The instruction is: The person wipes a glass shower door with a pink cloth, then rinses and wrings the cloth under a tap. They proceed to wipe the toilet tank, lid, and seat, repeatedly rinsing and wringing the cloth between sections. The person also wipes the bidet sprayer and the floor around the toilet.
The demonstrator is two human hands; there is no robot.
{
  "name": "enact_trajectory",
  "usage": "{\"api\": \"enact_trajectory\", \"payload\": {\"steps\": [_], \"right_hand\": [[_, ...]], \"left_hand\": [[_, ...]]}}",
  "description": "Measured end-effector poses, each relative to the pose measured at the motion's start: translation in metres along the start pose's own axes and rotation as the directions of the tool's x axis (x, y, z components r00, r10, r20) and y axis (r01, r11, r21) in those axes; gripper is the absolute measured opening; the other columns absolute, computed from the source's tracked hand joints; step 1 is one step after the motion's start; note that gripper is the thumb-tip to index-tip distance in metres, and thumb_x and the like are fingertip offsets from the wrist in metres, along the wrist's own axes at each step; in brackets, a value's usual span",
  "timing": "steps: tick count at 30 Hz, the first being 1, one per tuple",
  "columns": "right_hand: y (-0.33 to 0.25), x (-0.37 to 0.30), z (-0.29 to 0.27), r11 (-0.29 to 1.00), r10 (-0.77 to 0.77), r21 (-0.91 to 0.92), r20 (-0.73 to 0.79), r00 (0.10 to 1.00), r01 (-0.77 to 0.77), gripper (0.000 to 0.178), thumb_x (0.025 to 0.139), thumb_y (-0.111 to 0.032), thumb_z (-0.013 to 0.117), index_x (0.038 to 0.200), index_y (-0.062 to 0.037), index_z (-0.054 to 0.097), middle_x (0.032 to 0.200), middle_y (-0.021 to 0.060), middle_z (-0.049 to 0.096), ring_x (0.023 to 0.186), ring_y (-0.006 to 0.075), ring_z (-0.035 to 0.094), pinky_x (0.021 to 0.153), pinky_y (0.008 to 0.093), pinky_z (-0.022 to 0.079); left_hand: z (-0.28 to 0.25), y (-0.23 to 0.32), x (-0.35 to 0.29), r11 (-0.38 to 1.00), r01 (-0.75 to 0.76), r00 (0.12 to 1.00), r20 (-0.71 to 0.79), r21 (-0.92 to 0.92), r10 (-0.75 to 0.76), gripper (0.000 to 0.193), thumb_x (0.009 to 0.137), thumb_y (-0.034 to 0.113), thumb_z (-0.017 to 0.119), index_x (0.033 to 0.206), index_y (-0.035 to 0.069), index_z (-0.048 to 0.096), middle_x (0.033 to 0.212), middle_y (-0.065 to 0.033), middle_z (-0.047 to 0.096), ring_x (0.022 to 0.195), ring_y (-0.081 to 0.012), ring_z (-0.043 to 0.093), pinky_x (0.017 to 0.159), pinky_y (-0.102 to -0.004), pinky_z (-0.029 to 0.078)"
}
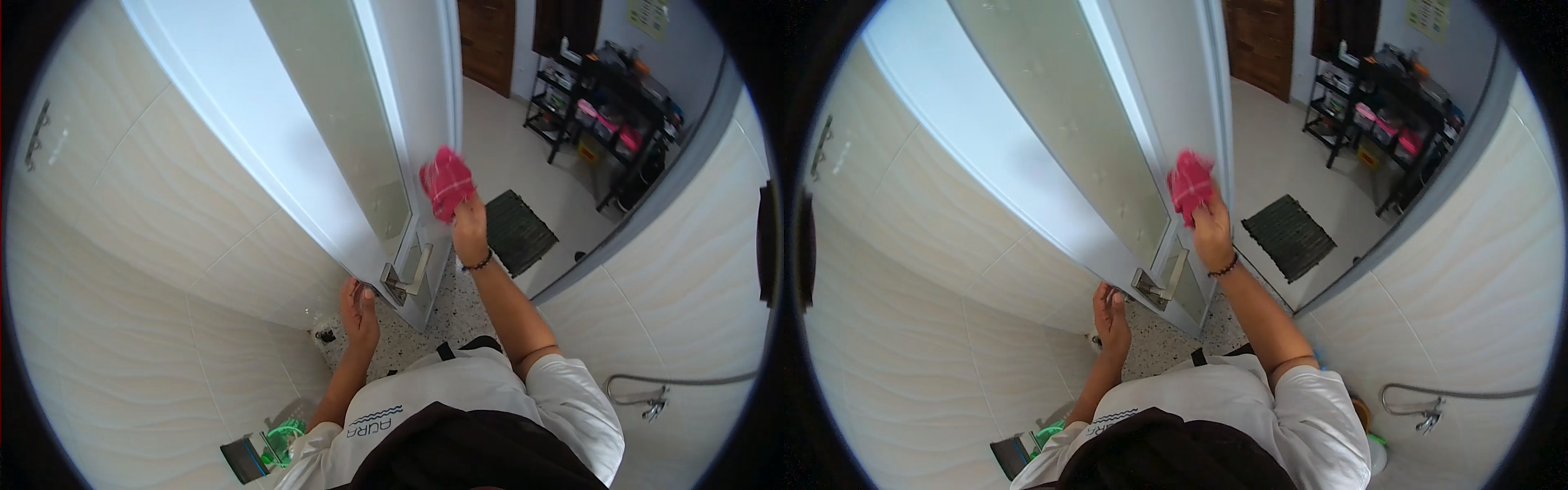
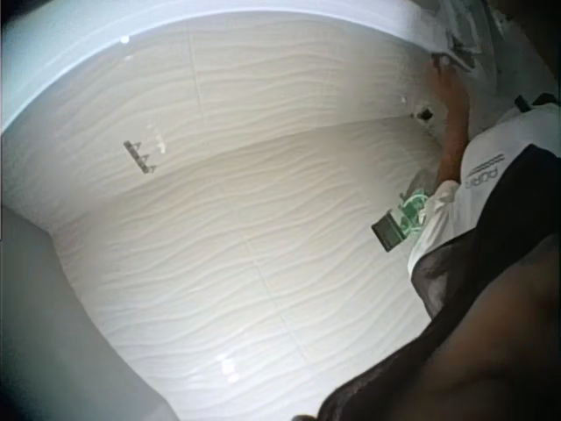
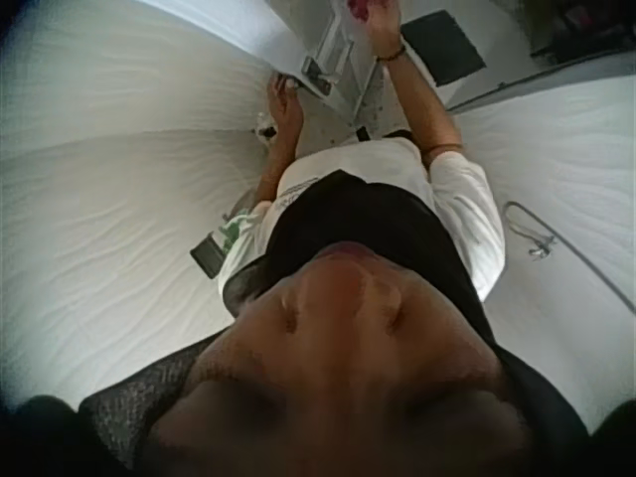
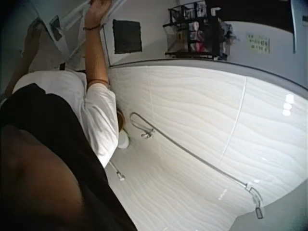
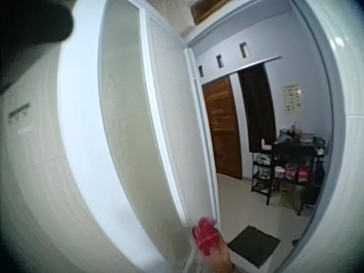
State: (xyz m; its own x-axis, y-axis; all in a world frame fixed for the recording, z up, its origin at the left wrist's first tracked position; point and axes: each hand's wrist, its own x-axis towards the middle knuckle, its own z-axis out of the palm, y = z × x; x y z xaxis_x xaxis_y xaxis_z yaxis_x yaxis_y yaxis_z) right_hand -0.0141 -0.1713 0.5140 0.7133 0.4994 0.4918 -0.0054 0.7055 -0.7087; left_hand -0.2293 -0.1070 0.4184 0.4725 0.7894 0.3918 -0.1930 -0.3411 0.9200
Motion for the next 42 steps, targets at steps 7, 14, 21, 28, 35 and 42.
{"api": "enact_trajectory", "payload": {"steps": [7, 14, 21, 28, 35, 42], "right_hand": [[-0.047, 0.078, 0.159, 0.377, -0.561, -0.358, 0.646, 0.518, 0.854, 0.053, 0.071, -0.028, 0.055, 0.123, -0.0163, 0.053, 0.121, 0.0215, 0.036, 0.114, 0.0417, 0.035, 0.097, 0.0536, 0.024], [0.120, -0.029, 0.089, 0.428, -0.129, -0.487, 0.801, 0.585, 0.761, 0.054, 0.077, -0.038, 0.057, 0.122, -0.0114, 0.047, 0.117, 0.0273, 0.040, 0.118, 0.0474, 0.033, 0.097, 0.0616, 0.022], [0.096, 0.101, 0.133, 0.411, -0.039, -0.563, 0.775, 0.631, 0.717, 0.064, 0.064, -0.024, 0.064, 0.123, -0.0070, 0.047, 0.086, 0.0171, 0.056, 0.076, 0.0384, 0.055, 0.072, 0.0550, 0.039], [0.107, 0.138, 0.145, 0.069, -0.406, -0.256, 0.875, 0.262, 0.964, 0.054, 0.079, -0.029, 0.052, 0.131, -0.0380, 0.041, 0.132, 0.0039, 0.040, 0.117, 0.0259, 0.039, 0.098, 0.0511, 0.027], [0.223, 0.117, 0.024, 0.709, 0.421, -0.444, 0.890, 0.176, 0.548, 0.034, 0.077, -0.025, 0.054, 0.111, -0.0284, 0.058, 0.131, 0.0016, 0.044, 0.104, 0.0166, 0.055, 0.089, 0.0361, 0.042], [0.011, 0.225, 0.235, 0.005, -0.513, -0.283, 0.822, 0.245, 0.959, 0.035, 0.058, -0.032, 0.065, 0.091, -0.0224, 0.066, 0.105, 0.0194, 0.051, 0.099, 0.0354, 0.046, 0.082, 0.0510, 0.034]], "left_hand": [[-0.037, -0.016, 0.030, 0.906, 0.071, 0.979, -0.144, -0.417, -0.143, 0.065, 0.092, 0.056, 0.024, 0.124, 0.002, 0.041, 0.118, -0.0095, 0.051, 0.113, -0.0206, 0.045, 0.100, -0.0377, 0.031], [-0.044, -0.018, 0.068, 0.834, 0.012, 0.927, -0.306, -0.552, -0.217, 0.072, 0.089, 0.061, 0.022, 0.129, 0.002, 0.033, 0.114, -0.0094, 0.051, 0.107, -0.0182, 0.047, 0.095, -0.0327, 0.032], [-0.062, -0.045, 0.079, 0.985, 0.080, 0.855, -0.497, -0.150, -0.145, 0.060, 0.092, 0.053, 0.030, 0.122, 0.002, 0.041, 0.110, -0.0061, 0.050, 0.104, -0.0158, 0.046, 0.093, -0.0307, 0.033], [-0.062, -0.045, 0.088, 0.993, 0.107, 0.780, -0.614, -0.057, -0.119, 0.052, 0.094, 0.045, 0.038, 0.120, 0.001, 0.046, 0.118, -0.0068, 0.052, 0.109, -0.0166, 0.048, 0.095, -0.0314, 0.035], [-0.055, -0.050, 0.119, 0.971, 0.209, 0.782, -0.616, 0.114, -0.096, 0.035, 0.095, 0.036, 0.039, 0.085, 0.005, 0.053, 0.077, 0.0046, 0.043, 0.074, -0.0080, 0.038, 0.069, -0.0236, 0.034], [-0.087, -0.079, 0.099, 0.992, 0.090, 0.827, -0.561, 0.086, -0.026, 0.030, 0.095, 0.033, 0.042, 0.090, 0.005, 0.053, 0.078, 0.0032, 0.048, 0.075, -0.0076, 0.042, 0.068, -0.0227, 0.036]]}}
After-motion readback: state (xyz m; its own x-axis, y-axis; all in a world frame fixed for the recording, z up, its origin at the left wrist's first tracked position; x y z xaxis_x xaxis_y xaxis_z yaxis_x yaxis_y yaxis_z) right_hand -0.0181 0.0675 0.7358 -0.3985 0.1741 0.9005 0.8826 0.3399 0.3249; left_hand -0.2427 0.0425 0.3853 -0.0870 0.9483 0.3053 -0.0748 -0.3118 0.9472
